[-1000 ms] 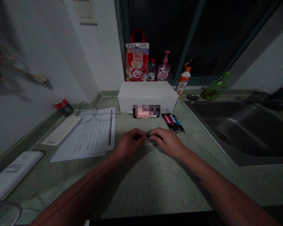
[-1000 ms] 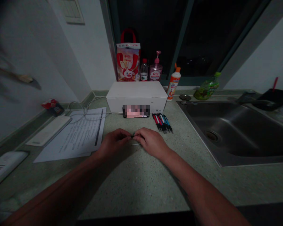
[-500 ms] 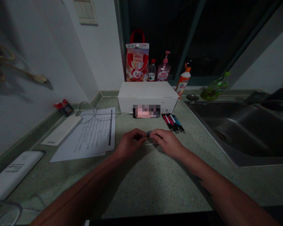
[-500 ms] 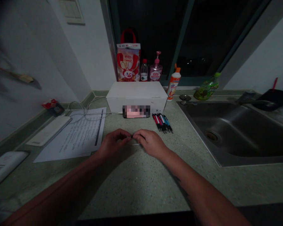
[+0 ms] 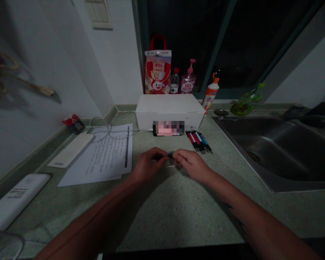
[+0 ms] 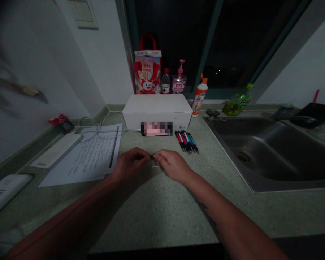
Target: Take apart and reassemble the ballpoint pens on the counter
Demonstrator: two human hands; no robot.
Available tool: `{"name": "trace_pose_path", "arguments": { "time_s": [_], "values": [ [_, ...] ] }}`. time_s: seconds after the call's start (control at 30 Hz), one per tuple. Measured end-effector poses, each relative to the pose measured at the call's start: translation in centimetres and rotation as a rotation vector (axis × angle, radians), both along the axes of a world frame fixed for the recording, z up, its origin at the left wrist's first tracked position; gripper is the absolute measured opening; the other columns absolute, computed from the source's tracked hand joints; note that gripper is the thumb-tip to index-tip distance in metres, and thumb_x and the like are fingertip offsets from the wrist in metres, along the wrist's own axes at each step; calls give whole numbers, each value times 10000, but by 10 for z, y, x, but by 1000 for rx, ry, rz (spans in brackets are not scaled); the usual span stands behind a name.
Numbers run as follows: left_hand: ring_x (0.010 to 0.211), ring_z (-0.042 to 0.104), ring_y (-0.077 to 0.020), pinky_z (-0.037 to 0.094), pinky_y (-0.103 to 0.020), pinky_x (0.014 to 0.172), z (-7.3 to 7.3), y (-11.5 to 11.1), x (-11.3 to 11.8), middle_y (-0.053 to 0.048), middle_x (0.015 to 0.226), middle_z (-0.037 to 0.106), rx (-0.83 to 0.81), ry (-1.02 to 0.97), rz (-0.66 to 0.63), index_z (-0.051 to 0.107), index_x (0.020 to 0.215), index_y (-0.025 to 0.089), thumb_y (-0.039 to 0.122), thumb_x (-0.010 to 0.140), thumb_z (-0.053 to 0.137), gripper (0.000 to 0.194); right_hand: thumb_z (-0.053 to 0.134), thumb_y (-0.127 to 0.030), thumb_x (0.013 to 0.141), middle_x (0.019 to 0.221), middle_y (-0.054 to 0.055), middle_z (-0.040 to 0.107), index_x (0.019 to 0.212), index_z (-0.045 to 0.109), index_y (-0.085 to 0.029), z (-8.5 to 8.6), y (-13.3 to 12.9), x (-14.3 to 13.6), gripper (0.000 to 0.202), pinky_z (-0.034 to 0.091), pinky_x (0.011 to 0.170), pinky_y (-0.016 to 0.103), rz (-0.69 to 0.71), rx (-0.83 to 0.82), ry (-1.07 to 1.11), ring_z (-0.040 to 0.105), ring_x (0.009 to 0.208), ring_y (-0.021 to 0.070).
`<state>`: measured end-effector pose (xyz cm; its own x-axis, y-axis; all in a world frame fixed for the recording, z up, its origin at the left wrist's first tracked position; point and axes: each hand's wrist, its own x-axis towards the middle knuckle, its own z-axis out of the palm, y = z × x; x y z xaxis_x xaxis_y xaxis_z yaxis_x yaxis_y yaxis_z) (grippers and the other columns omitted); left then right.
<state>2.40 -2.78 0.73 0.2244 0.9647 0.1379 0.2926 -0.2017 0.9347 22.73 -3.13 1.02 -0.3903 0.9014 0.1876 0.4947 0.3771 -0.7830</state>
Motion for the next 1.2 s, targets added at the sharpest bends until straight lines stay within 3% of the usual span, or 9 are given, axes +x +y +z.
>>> {"name": "trace_pose_path", "arguments": {
  "time_s": [0.13,0.23,0.3,0.43,0.57,0.73,0.87,1.0,1.2],
  "values": [
    [791,688,-193,554,-351,783,2,0,0,-46,840,757,4,-10,11,702,846,203,221,830,686,29,644,-286,923,883,20,689,1129,630,-228,-2,1,0,215,468,684,305,-37,23,80,628,742,171],
    [795,688,-197,560,-362,797,0,0,0,-47,845,759,7,-8,17,708,844,207,241,828,693,40,585,-300,965,825,16,679,1015,648,-220,-2,1,1,113,464,677,305,-54,31,55,624,728,169],
    [799,689,-198,563,-366,804,-1,0,0,-45,854,764,4,4,22,713,853,210,249,830,690,50,515,-313,1009,793,16,679,964,660,-220,-2,1,1,178,464,681,308,-39,19,24,623,714,167],
    [827,694,-203,559,-371,821,-1,0,-1,-48,877,769,-4,14,38,718,872,210,268,839,685,75,648,-290,928,907,22,704,1123,632,-227,-3,2,2,205,466,671,300,-53,31,52,621,712,158],
    [826,694,-213,560,-381,817,-3,1,-1,-58,878,770,-8,-1,36,719,869,210,290,833,698,90,543,-315,1001,781,13,678,962,654,-216,-4,3,3,154,451,668,300,-59,55,-7,618,708,165],
    [824,691,-220,559,-394,824,-4,1,0,-65,871,768,-12,-5,41,722,856,222,285,836,688,74,673,-299,926,947,32,716,1117,647,-223,-3,3,3,207,468,672,294,-83,59,-17,635,724,157],
    [811,691,-211,556,-369,795,-1,0,1,-52,848,757,-8,12,58,718,843,214,292,833,697,81,571,-278,988,814,15,701,962,667,-217,-1,3,3,116,451,672,292,-60,63,-73,633,729,166],
    [799,688,-201,552,-352,789,-1,0,1,-39,833,752,4,21,66,724,835,218,260,838,692,53,673,-269,926,958,37,724,1088,662,-222,0,2,3,168,467,698,298,-82,74,-46,648,764,168],
    [783,683,-203,546,-355,777,0,0,1,-46,823,754,-14,10,58,713,810,216,264,835,704,55,565,-271,1001,846,25,711,979,687,-217,0,3,4,135,449,699,300,-59,78,-92,643,757,172]
  ]
}}
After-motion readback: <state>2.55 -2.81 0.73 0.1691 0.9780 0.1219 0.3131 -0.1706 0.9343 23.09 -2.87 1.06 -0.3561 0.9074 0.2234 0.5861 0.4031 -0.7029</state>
